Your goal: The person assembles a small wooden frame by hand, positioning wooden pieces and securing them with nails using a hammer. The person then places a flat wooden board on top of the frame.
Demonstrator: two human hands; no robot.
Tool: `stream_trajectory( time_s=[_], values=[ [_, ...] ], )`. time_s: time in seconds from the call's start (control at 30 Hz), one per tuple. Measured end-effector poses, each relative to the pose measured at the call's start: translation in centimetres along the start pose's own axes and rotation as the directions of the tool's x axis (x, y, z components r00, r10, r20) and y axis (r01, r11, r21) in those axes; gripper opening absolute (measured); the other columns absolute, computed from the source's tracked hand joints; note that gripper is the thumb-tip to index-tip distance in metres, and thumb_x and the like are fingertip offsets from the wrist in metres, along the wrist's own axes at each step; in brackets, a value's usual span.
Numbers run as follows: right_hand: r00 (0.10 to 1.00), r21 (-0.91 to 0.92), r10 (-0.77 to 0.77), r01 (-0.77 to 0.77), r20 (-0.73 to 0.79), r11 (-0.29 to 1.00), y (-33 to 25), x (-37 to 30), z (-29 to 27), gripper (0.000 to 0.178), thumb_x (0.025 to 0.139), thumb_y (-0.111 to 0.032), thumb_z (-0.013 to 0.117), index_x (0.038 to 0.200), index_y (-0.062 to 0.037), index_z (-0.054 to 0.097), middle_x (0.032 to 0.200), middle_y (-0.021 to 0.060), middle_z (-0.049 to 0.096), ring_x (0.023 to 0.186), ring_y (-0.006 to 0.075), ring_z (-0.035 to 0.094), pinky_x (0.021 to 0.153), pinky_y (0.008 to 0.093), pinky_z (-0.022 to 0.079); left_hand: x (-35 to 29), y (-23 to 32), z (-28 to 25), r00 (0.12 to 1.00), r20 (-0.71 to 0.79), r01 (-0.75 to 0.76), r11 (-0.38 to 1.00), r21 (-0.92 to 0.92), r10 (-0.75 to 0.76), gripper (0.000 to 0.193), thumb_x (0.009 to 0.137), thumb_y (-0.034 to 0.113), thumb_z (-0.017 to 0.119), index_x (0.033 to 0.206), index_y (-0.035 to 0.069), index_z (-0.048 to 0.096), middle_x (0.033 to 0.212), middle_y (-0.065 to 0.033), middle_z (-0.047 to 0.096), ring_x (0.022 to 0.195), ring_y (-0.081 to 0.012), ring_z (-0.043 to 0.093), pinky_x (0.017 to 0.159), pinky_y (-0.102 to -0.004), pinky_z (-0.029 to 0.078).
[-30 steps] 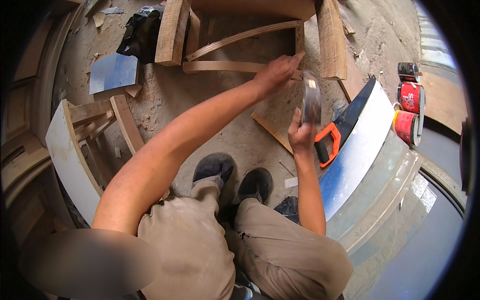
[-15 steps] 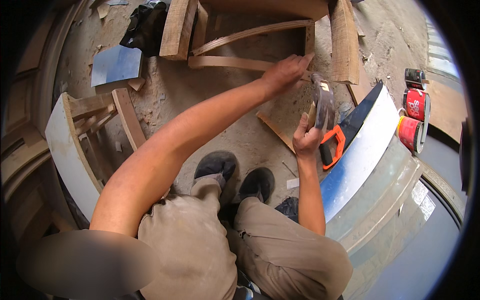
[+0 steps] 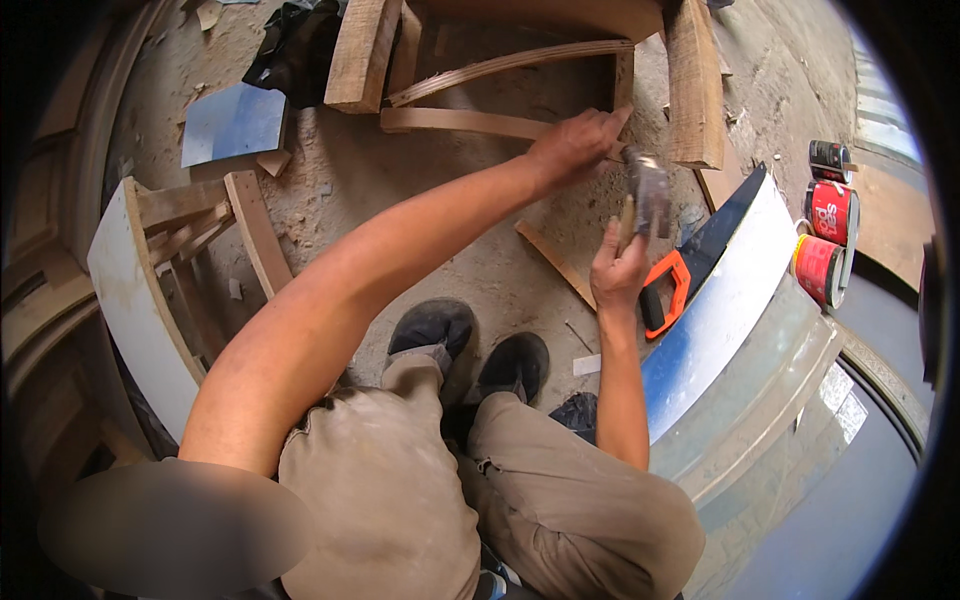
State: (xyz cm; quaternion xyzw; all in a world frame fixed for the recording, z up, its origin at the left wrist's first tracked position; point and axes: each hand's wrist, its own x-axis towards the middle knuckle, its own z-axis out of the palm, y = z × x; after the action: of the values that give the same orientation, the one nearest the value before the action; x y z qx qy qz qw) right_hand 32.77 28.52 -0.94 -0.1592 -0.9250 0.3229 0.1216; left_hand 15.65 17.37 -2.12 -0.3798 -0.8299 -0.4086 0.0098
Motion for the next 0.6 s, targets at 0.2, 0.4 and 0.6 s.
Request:
stream_trajectory(
  time_s=[0.2,0.4,0.6],
  values=[
    [1.000,0.116,0.020,-0.018,-0.019,0.993,-0.5,0.4,-0.8,0.039,0.099,-0.021,0.061,0.127,0.0046,0.055,0.105,0.0232,0.067,0.092,0.0369,0.066,0.082,0.0412,0.051,-0.1,-0.5,0.0,1.000,0.030,-0.008,1.000,-0.007,0.009,0.078,0.075,0.014,0.080,0.141,0.004,0.040,0.111,-0.0180,0.064,0.105,-0.0363,0.062,0.088,-0.0424,0.054],
    [0.996,0.283,0.092,-0.090,0.009,0.955,-2.3,-1.2,-1.7,0.025,0.101,-0.021,0.059,0.113,0.0013,0.055,0.088,0.0105,0.064,0.061,0.0196,0.059,0.058,0.0338,0.049,0.6,-1.0,-0.9,0.998,0.030,-0.041,0.957,-0.287,0.051,0.062,0.078,0.002,0.067,0.136,0.003,0.045,0.105,-0.0155,0.065,0.098,-0.0330,0.064,0.084,-0.0414,0.053],
    [0.905,0.630,0.351,-0.420,0.239,0.653,-6.5,1.0,-4.0,0.019,0.102,-0.021,0.055,0.098,-0.0028,0.050,0.073,0.0023,0.055,0.049,0.0063,0.050,0.041,0.0274,0.039,1.1,-0.9,-1.0,0.994,0.010,0.105,0.890,-0.444,-0.112,0.049,0.083,0.005,0.051,0.132,0.002,0.050,0.096,-0.0148,0.068,0.089,-0.0291,0.066,0.084,-0.0381,0.052]
  ],
)
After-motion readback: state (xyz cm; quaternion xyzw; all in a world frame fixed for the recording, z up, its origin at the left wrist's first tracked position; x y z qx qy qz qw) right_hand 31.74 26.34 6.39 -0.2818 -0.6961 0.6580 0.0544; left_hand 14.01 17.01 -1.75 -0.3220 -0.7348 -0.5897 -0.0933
